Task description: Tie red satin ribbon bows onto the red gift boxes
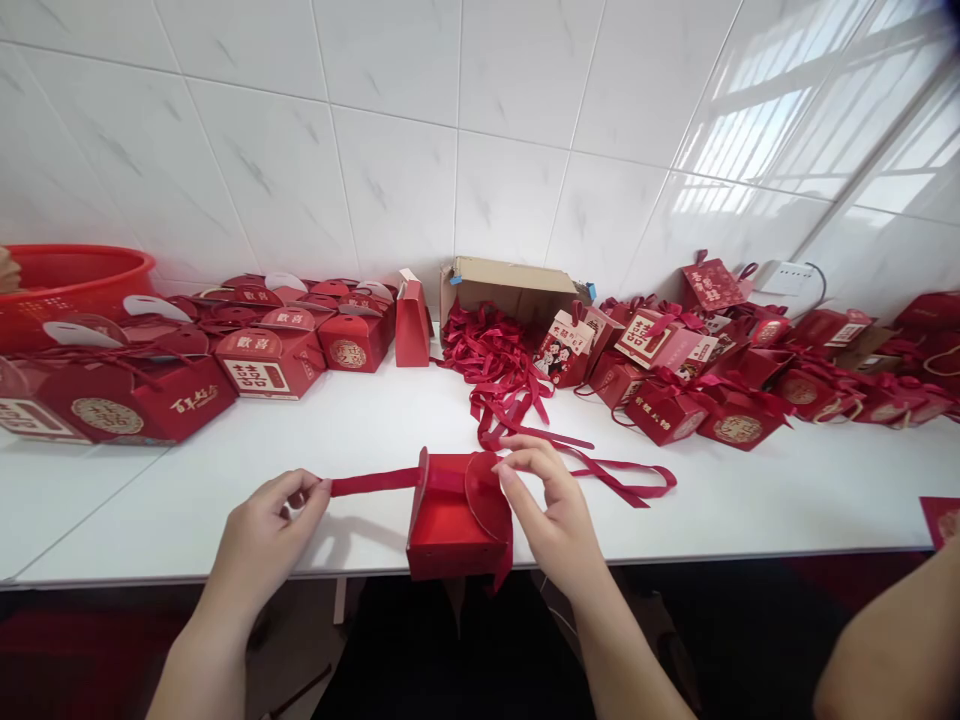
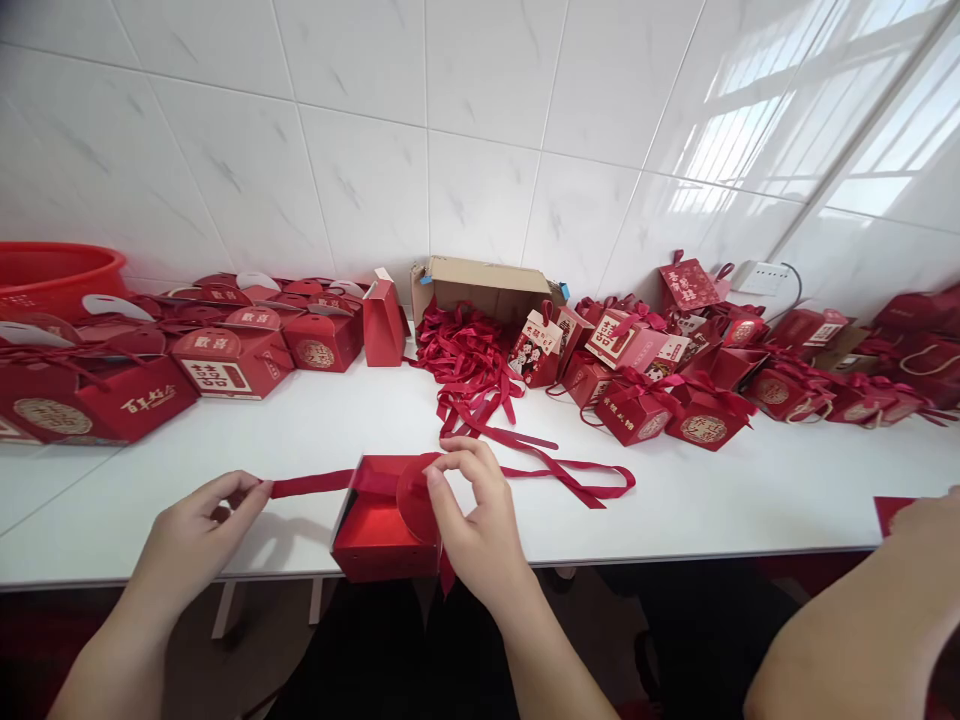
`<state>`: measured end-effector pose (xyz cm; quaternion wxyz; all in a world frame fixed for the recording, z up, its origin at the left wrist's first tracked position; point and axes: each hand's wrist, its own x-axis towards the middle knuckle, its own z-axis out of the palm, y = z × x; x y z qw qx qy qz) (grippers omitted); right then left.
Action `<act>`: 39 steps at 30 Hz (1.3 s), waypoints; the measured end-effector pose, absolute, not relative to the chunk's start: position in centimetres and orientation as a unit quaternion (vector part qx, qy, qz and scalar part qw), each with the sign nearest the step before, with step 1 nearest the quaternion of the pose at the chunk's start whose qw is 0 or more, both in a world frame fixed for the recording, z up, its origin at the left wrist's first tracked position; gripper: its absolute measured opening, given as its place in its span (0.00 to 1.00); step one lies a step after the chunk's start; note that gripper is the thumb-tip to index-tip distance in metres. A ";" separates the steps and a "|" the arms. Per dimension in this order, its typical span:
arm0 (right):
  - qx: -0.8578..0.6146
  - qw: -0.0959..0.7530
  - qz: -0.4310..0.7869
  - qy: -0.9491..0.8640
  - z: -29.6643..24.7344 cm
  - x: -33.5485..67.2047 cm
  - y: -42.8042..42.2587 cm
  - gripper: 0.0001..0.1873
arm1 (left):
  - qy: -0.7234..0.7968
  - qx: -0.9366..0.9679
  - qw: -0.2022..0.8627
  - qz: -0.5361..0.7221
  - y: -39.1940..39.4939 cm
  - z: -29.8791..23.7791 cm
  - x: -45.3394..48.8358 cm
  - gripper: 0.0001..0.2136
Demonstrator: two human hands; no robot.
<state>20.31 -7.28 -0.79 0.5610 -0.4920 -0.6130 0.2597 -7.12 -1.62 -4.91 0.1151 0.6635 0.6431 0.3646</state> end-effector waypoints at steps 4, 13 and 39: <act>-0.511 0.541 0.265 -0.613 -2.1 21.3 -7.5 0.05 | 0.618 0.653 0.067 0.432 -2.2 -4.6 -5.9 0.13; -0.511 0.507 0.337 -0.607 -2.7 21.0 -7.4 0.15 | 0.479 0.656 0.345 0.470 -3.9 -2.9 -0.7 0.11; -0.455 0.510 0.309 -0.661 -5.2 24.7 -7.0 0.08 | 0.548 0.708 0.259 0.363 -4.8 -4.8 -3.0 0.11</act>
